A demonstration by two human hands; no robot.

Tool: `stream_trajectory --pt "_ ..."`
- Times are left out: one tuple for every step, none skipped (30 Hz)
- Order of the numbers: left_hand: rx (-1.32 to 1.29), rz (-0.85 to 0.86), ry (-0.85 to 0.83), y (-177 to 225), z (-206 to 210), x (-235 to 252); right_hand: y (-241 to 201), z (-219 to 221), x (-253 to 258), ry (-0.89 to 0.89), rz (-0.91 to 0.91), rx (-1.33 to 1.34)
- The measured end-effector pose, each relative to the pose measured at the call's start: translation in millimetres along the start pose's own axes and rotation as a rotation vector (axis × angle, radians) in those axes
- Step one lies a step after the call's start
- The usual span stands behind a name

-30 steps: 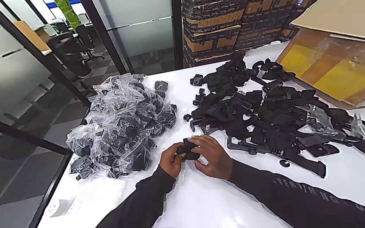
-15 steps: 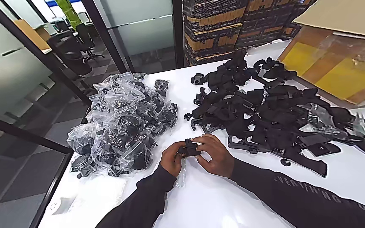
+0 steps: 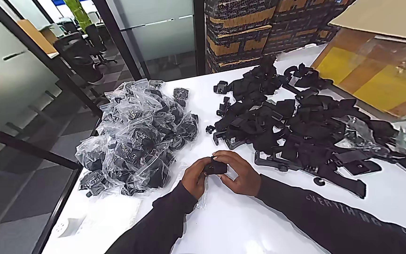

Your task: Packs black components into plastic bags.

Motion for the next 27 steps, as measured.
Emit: stream_trajectory --pt "-0.041 -0.001 -0.021 0.3 0.8 -0.6 0.1 -0.6 0.0 0.004 -0.002 -0.007" --pt "-0.084 -0.009 -0.037 0.6 1.5 -1.4 0.3 -1.0 -0.2 0.005 -0.004 -0.007" --pt "-0.110 -0.023 -0.044 1.1 2.3 -2.2 0.6 -1.2 -0.7 0.004 0.000 0.000" --pt "-0.107 -0.027 -0.043 1.4 2.8 -2.7 0.7 -1.3 -0.8 0.005 0.004 0.013" --pt "-0.081 -0.022 -0.034 1.6 2.8 -2.4 1.2 -1.2 -0.9 0.005 0.009 0.032" --pt "-0.032 -0.019 -0.019 1.5 2.4 -2.1 1.7 -0.8 -0.9 0.005 0.013 0.052" --pt "0.022 -0.017 -0.001 1.5 1.5 -1.9 2.1 -0.4 -0.9 0.007 0.013 0.074" --pt "0.063 -0.017 0.017 1.3 0.3 -2.3 2.2 -0.1 -0.7 0.012 0.011 0.102" --pt "0.090 -0.012 0.033 1.5 -0.9 -2.7 2.0 0.0 -0.5 0.017 0.010 0.127" --pt "0.109 -0.008 0.040 2.2 -1.9 -2.9 1.7 -0.1 -0.1 0.019 0.010 0.149" --pt "0.123 -0.010 0.041 3.0 -2.5 -3.0 1.5 -0.4 0.3 0.017 0.012 0.160" --pt "0.135 -0.013 0.040 3.6 -2.9 -3.1 1.3 -0.9 0.6 0.015 0.016 0.161" --pt "0.147 -0.012 0.038 3.8 -3.2 -3.1 1.5 -1.3 0.8 0.016 0.019 0.158" --pt "0.156 -0.010 0.037 3.5 -3.4 -3.1 1.5 -1.7 0.9 0.021 0.017 0.160" --pt "0.161 -0.008 0.036 3.0 -3.3 -3.2 1.2 -2.1 0.8 0.026 0.013 0.168" --pt "0.161 -0.006 0.037 2.4 -3.1 -3.4 0.7 -2.3 1.0 0.034 0.012 0.180" --pt "0.157 -0.006 0.038 2.0 -2.7 -3.7 0.1 -2.4 1.3 0.044 0.015 0.200" --pt "0.155 -0.003 0.039 1.7 -2.4 -3.8 -0.4 -2.1 1.7 0.052 0.022 0.224" --pt "0.159 0.001 0.042 1.6 -2.4 -3.8 -1.1 -1.6 2.3 0.058 0.030 0.236" --pt "0.167 0.005 0.044 1.7 -2.4 -3.8 -1.8 -0.8 2.5 0.061 0.036 0.240" --pt "0.177 0.008 0.045 2.2 -2.5 -3.6 -2.3 0.0 2.6 0.062 0.042 0.236" --pt "0.189 0.015 0.046 2.8 -2.5 -3.3 -2.6 0.6 2.5 0.064 0.046 0.231" --pt "0.203 0.023 0.049 3.8 -2.4 -3.1 -3.3 1.1 2.2 0.067 0.055 0.229" --pt "0.218 0.032 0.053 5.0 -2.6 -2.8 -4.0 1.7 1.9 0.068 0.068 0.233" --pt "0.233 0.042 0.058 6.3 -2.9 -2.3 -4.7 2.2 1.6 0.066 0.083 0.239" --pt "0.246 0.051 0.061 7.3 -3.1 -1.8 -4.7 2.5 1.3 0.064 0.097 0.237" --pt "0.258 0.063 0.065 7.8 -3.2 -1.5 -4.4 2.7 0.7 0.059 0.109 0.227"
Point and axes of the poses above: each hand's wrist, its own x-axis towards the middle knuckle, its own z-axis out of the palm, y = z × x, the point moved 6 cm from there along x, towards the middle knuckle, and after that the axes turned 11 degrees about x, right-handed, at the moved point
